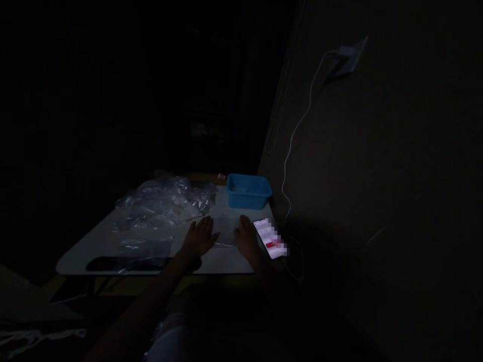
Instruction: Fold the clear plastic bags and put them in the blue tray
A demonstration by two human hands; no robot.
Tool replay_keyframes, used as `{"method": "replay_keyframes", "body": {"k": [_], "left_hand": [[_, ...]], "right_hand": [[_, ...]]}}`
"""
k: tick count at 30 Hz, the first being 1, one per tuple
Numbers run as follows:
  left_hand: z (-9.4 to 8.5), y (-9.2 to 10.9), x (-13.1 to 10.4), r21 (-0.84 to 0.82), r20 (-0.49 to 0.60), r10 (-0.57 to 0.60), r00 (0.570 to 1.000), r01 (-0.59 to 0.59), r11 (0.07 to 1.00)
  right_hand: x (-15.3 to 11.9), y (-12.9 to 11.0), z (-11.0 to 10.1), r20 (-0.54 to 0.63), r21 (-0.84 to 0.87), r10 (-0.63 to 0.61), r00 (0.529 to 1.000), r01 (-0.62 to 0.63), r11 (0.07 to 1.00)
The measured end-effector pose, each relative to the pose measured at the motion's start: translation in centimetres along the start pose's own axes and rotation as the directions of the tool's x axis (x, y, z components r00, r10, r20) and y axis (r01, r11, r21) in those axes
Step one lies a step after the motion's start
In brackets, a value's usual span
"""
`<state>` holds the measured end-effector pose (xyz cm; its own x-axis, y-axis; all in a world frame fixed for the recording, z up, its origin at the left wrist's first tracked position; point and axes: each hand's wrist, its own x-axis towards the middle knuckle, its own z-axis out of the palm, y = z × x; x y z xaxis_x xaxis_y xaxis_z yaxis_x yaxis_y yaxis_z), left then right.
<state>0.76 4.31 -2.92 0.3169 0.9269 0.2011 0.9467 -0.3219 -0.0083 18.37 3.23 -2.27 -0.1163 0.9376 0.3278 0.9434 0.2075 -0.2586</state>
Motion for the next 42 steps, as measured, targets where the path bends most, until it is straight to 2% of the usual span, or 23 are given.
{"method": "replay_keyframes", "body": {"k": [5, 7, 10, 15, 19, 25, 31, 34, 38, 42], "left_hand": [[0.1, -0.1, 0.0, -0.002, -0.001, 0.0, 1.0, 0.0, 1.0], [0.1, -0.1, 0.0, -0.005, -0.002, -0.001, 1.0, 0.001, 1.0], [-0.2, 0.0, -0.1, -0.013, -0.005, -0.002, 1.0, 0.002, 1.0], [-0.4, 0.1, -0.2, -0.026, 0.001, -0.006, 1.0, 0.006, 1.0], [-0.2, 0.1, -0.2, -0.043, -0.025, -0.012, 1.0, 0.011, 0.999], [-0.7, -0.1, -0.5, -0.055, -0.056, 0.007, 0.998, -0.01, 0.998], [-0.8, -1.1, -0.6, -0.186, -0.208, 0.017, 0.978, -0.057, 0.981], [-0.7, -0.6, -0.1, -0.183, -0.175, 0.106, 0.979, -0.138, 0.973], [-0.4, 1.3, 1.6, -0.15, -0.103, 0.237, 0.966, -0.25, 0.957], [0.3, 2.7, 2.8, -0.154, -0.057, 0.253, 0.966, -0.259, 0.954]], "right_hand": [[0.4, -0.9, -0.1, 0.084, -0.029, -0.212, 0.974, 0.215, 0.976], [0.3, -1.2, 0.1, 0.131, -0.053, -0.227, 0.965, 0.236, 0.97], [0.0, -1.1, 0.4, 0.158, -0.112, -0.161, 0.974, 0.18, 0.977], [-0.4, -0.6, 0.3, 0.106, -0.14, -0.074, 0.992, 0.088, 0.986], [-0.5, -0.7, 0.1, 0.079, -0.125, -0.059, 0.995, 0.069, 0.99], [-0.5, -0.8, -0.3, 0.113, -0.119, -0.049, 0.992, 0.062, 0.991], [-0.5, -0.9, -0.6, 0.14, -0.112, -0.047, 0.989, 0.063, 0.992], [-0.5, -0.9, -0.4, 0.127, -0.113, -0.051, 0.991, 0.066, 0.991], [-0.4, -0.9, -0.2, 0.119, -0.107, -0.045, 0.992, 0.058, 0.993], [-0.3, -0.8, -0.1, 0.119, -0.114, -0.046, 0.992, 0.059, 0.992]]}}
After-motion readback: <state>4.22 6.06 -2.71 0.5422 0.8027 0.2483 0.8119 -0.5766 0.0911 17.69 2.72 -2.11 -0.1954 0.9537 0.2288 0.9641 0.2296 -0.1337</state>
